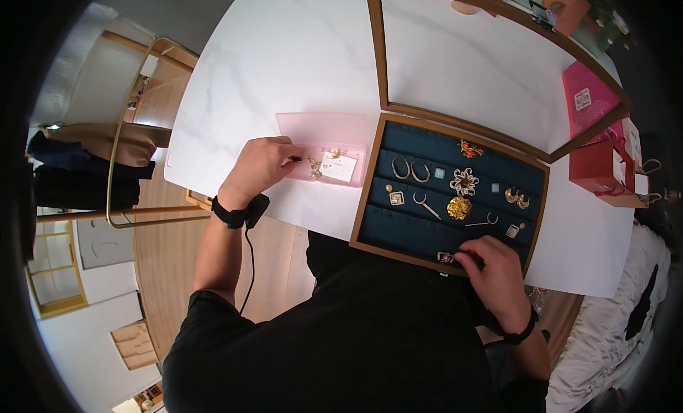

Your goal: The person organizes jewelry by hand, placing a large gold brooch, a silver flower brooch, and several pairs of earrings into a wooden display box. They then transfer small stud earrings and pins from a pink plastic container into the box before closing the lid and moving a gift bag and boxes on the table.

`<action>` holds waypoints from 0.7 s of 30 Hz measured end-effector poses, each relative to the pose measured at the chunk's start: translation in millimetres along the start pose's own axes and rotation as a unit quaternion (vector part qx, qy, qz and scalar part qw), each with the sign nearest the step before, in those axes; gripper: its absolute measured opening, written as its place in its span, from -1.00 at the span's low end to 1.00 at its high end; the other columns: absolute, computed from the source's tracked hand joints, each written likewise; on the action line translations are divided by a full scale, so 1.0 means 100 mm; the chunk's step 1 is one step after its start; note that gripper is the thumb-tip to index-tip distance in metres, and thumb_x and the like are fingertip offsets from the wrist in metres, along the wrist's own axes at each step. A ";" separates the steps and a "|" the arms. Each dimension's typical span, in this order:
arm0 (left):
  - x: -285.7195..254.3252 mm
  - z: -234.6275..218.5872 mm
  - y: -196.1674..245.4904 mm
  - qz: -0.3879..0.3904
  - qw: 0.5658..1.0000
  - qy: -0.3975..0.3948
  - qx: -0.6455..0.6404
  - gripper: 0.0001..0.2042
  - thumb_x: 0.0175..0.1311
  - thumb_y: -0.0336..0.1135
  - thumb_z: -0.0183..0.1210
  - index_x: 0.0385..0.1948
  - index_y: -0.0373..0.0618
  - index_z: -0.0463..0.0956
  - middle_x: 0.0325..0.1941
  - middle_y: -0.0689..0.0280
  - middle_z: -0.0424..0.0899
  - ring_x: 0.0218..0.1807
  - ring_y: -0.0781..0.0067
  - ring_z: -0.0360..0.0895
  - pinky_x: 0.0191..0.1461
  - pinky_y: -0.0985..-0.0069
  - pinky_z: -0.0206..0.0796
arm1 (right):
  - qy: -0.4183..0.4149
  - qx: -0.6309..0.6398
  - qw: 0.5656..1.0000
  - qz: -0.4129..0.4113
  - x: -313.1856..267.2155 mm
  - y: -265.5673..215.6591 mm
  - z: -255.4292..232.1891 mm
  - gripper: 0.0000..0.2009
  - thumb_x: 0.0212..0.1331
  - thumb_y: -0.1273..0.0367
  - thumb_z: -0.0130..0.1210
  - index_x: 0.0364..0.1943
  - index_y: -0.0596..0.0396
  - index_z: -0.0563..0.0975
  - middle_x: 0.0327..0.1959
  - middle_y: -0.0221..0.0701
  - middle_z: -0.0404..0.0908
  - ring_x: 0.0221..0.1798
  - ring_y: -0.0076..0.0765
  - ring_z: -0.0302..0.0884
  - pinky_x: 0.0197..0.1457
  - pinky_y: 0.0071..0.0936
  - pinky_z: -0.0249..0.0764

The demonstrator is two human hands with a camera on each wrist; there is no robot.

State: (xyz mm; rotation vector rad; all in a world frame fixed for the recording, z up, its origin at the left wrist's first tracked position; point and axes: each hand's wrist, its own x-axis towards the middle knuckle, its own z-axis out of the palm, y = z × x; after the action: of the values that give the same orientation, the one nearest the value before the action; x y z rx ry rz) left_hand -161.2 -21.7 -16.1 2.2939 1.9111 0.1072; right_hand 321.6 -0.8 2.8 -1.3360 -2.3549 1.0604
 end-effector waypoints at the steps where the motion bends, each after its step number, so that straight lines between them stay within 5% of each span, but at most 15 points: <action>1: 0.00 0.00 -0.01 0.010 1.000 0.010 0.000 -0.83 0.23 -0.45 0.42 -0.16 -0.05 0.83 -0.24 0.27 0.81 -0.23 0.12 0.76 -0.12 0.24 0.62 | -0.001 0.002 1.000 0.000 0.00 0.01 0.00 -0.86 0.32 0.48 0.48 -0.13 0.20 0.75 -0.26 -0.23 0.73 -0.27 -0.12 0.76 -0.25 -0.30 0.60; 5: -0.06 -0.25 0.18 0.003 0.999 0.050 0.007 -0.82 0.23 -0.46 0.45 -0.14 -0.09 0.83 -0.24 0.26 0.82 -0.23 0.14 0.76 -0.12 0.24 0.63 | 0.027 0.015 0.999 -0.007 0.00 -0.01 -0.02 -0.86 0.33 0.47 0.48 -0.13 0.19 0.75 -0.28 -0.23 0.72 -0.28 -0.13 0.76 -0.26 -0.32 0.59; 7: -0.05 -0.50 0.52 0.028 0.990 0.100 -0.100 -0.83 0.22 -0.51 0.47 -0.15 -0.18 0.81 -0.23 0.23 0.82 -0.24 0.11 0.76 -0.13 0.23 0.64 | 0.025 0.048 0.999 -0.007 0.02 -0.06 -0.08 -0.89 0.37 0.47 0.45 -0.12 0.21 0.76 -0.25 -0.25 0.77 -0.28 -0.23 0.77 -0.23 -0.39 0.60; 11: 0.24 -0.52 1.27 0.285 0.929 0.172 -0.165 -0.81 0.16 -0.42 0.50 -0.20 -0.20 0.80 -0.25 0.23 0.79 -0.27 0.19 0.78 -0.24 0.29 0.63 | -0.028 0.186 0.981 -0.043 0.24 -0.22 -0.11 -0.89 0.48 0.46 0.37 -0.05 0.22 0.76 -0.19 -0.30 0.83 -0.26 -0.41 0.77 -0.20 -0.50 0.61; 13: 0.39 -0.50 1.69 0.348 0.909 0.193 -0.122 -0.79 0.10 -0.40 0.44 -0.24 -0.24 0.78 -0.31 0.34 0.63 -0.29 0.37 0.69 -0.31 0.39 0.55 | -0.122 0.392 0.909 0.069 0.37 -0.28 -0.14 -0.84 0.58 0.44 0.28 0.05 0.25 0.74 -0.14 -0.33 0.85 -0.21 -0.52 0.76 -0.18 -0.57 0.61; 14: 0.47 -0.39 1.82 0.372 0.894 0.218 -0.122 -0.78 0.08 -0.38 0.42 -0.25 -0.27 0.76 -0.33 0.35 0.57 -0.29 0.39 0.64 -0.30 0.42 0.52 | -0.120 0.391 0.910 0.066 0.39 -0.27 -0.17 -0.84 0.58 0.44 0.28 0.05 0.25 0.74 -0.14 -0.33 0.85 -0.21 -0.52 0.76 -0.18 -0.57 0.61; 21: 0.60 -0.08 2.17 0.374 0.871 0.265 -0.178 -0.82 0.07 -0.44 0.40 -0.30 -0.29 0.73 -0.35 0.32 0.52 -0.29 0.37 0.62 -0.27 0.40 0.59 | -0.125 0.507 0.846 0.106 0.33 -0.01 -0.23 -0.82 0.56 0.49 0.24 0.07 0.32 0.73 -0.21 -0.33 0.81 -0.24 -0.50 0.74 -0.24 -0.55 0.59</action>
State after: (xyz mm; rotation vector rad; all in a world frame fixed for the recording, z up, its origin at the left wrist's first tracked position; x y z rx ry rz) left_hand 59.7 0.4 24.6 2.7340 0.8782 1.1658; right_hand 314.5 36.6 14.9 -1.0296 -1.3013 2.2008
